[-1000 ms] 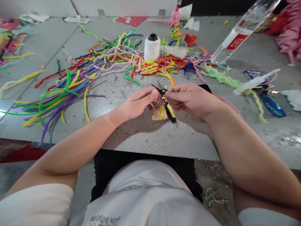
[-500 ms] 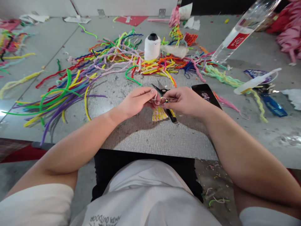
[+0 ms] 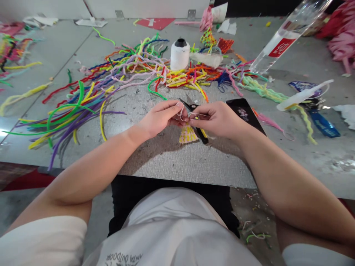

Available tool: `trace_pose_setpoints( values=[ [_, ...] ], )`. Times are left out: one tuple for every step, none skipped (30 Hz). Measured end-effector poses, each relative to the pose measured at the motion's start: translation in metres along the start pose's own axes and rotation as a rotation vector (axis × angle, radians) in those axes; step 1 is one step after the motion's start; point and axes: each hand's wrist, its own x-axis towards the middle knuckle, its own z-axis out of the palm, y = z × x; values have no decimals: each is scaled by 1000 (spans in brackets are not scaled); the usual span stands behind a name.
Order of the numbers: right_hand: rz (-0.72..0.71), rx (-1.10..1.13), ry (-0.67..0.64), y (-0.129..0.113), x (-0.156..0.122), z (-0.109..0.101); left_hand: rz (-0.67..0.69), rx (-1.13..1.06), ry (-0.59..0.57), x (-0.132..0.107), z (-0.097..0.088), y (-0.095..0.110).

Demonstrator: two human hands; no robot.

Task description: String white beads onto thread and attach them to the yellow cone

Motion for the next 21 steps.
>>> trace_pose_setpoints(
  values=[
    [-3,9,7,-1,0,0,-1,1,5,0,0,0],
    [-2,21,16,-2,0,0,-4,6,12,0,0,0],
    [4,36,28,-3,0,0,-9,17,19,-1,0,1],
    [11,52,42,-5,0,0,-16,34,23,-1,0,2],
    [22,67,53,-7,0,0,-19,54,23,-2,0,3],
    [36,85,62,-8,0,0,-18,75,17,-2,1,4],
    [54,107,67,-10,0,0,-15,97,8,-3,1,5],
    [75,134,69,-11,-1,-1,-11,116,2,-3,2,6],
    [102,169,65,-12,-1,-1,-6,131,0,-4,3,6],
    [131,216,57,-13,-1,-1,-4,142,0,-4,3,7],
    [160,276,49,-14,-2,-1,-4,151,1,-4,3,7],
    [186,347,38,-15,-2,-1,-9,158,2,-4,3,7],
    [210,431,21,-15,-3,-1,-17,162,3,-4,3,7],
    [230,516,1,-15,-3,-1,-27,165,4,-4,3,7],
    [248,591,-21,-15,-3,-1,-35,168,4,-4,3,8],
    [265,651,-44,-16,-3,-2,-41,173,5,-4,3,8],
    [280,691,-66,-16,-3,-2,-42,182,7,-4,3,8],
    [295,716,-89,-16,-2,-2,-35,197,8,-4,3,7],
    [308,727,-110,-17,-2,-2,-24,216,2,-4,3,6],
    [318,730,-125,-18,-2,-2,-14,236,-10,-4,3,5],
    [326,734,-133,-19,-1,-3,-4,253,-27,-4,3,4]
  ],
)
